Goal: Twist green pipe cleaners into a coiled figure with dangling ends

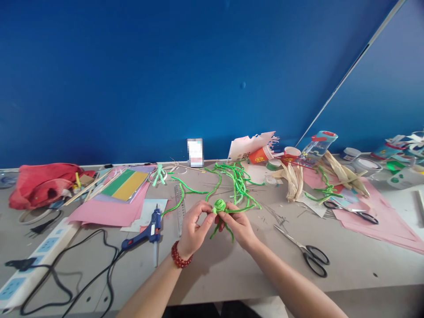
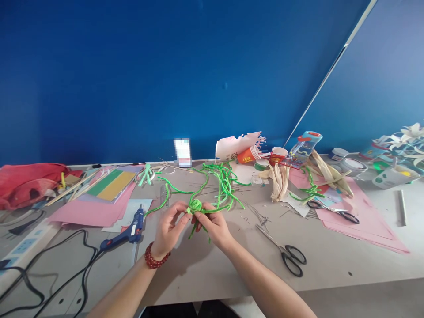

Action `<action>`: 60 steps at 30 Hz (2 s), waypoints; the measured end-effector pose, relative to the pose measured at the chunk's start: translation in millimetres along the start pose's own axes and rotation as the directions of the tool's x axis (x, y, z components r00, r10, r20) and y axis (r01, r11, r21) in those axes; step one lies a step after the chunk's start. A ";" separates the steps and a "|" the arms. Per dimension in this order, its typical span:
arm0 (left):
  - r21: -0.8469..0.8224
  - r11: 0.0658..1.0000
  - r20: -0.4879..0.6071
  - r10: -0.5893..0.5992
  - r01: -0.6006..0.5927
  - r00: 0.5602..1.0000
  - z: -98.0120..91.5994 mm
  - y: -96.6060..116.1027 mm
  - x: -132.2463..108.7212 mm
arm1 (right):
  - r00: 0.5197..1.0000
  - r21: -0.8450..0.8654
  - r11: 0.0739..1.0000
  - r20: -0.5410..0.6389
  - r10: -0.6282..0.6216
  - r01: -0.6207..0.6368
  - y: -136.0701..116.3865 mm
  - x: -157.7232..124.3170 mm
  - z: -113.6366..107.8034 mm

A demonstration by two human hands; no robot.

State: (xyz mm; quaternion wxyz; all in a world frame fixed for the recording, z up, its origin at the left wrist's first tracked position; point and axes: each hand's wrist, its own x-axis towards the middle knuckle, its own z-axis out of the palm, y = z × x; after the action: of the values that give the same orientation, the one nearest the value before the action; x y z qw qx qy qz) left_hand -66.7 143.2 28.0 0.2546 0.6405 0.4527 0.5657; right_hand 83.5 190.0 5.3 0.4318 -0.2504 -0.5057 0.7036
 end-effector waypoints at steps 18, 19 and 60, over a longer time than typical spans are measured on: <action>-0.548 0.735 0.118 -0.406 0.400 0.906 2.7 -0.1 1.0 | 0.997 -0.028 0.998 0.044 -0.060 0.061 8.3 -4.7 4.5; -0.550 0.719 0.135 -0.425 0.425 0.895 2.3 0.3 1.7 | 0.996 -0.035 0.997 0.054 -0.065 0.067 8.3 -4.7 4.7; 0.417 0.809 0.122 0.402 -0.415 0.907 -15.6 0.9 8.6 | 0.999 0.178 0.983 0.037 0.036 -0.042 1.6 -3.0 -0.1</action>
State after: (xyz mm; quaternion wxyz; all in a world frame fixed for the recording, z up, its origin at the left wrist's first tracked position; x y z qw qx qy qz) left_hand -81.7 147.4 36.7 -0.0155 0.7709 0.4151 0.4828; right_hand 84.5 187.4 3.4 0.4302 -0.2086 -0.4430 0.7584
